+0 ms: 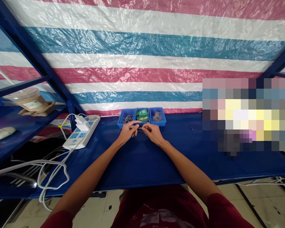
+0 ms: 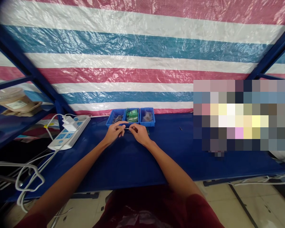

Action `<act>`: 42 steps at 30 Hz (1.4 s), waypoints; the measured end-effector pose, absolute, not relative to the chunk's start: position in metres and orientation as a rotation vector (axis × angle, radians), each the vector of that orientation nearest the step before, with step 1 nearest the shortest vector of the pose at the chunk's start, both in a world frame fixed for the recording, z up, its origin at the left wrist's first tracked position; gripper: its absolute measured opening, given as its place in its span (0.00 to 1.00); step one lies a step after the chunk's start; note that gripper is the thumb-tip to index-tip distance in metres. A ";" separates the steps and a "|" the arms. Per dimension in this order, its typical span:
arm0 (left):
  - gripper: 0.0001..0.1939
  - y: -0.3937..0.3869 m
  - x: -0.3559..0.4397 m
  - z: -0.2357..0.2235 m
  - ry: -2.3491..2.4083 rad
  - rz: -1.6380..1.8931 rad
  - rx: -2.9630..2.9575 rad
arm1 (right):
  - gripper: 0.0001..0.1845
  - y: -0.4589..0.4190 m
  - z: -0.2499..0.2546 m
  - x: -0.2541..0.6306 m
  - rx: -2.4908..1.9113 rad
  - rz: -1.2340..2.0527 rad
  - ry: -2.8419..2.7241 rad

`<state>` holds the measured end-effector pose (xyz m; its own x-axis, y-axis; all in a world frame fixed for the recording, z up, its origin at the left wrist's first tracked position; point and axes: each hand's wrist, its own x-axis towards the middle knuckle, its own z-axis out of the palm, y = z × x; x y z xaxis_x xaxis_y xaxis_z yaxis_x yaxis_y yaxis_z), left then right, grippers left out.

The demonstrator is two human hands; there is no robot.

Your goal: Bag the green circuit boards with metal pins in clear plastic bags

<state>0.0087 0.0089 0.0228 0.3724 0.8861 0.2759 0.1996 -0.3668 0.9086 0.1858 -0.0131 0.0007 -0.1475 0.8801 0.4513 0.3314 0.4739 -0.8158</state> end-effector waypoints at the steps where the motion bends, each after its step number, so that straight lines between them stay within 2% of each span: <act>1: 0.20 0.009 0.009 0.023 0.949 1.060 1.782 | 0.12 -0.013 0.001 0.186 -1.061 0.690 -1.680; 7: 0.16 0.012 0.010 0.019 0.994 1.184 1.806 | 0.16 -0.010 0.000 0.186 -1.096 0.790 -1.464; 15: 0.14 0.011 0.013 0.017 0.977 1.280 1.801 | 0.17 -0.013 0.000 0.182 -1.093 0.847 -1.534; 22: 0.16 0.011 0.011 0.021 0.994 1.205 1.733 | 0.15 -0.009 0.000 0.186 -1.172 0.746 -1.473; 30: 0.16 0.014 0.005 0.021 1.057 1.107 2.177 | 0.17 -0.013 0.004 0.189 -1.188 0.608 -1.456; 42: 0.20 0.011 0.007 0.021 1.060 1.144 1.872 | 0.12 -0.011 -0.002 0.184 -1.021 0.539 -1.775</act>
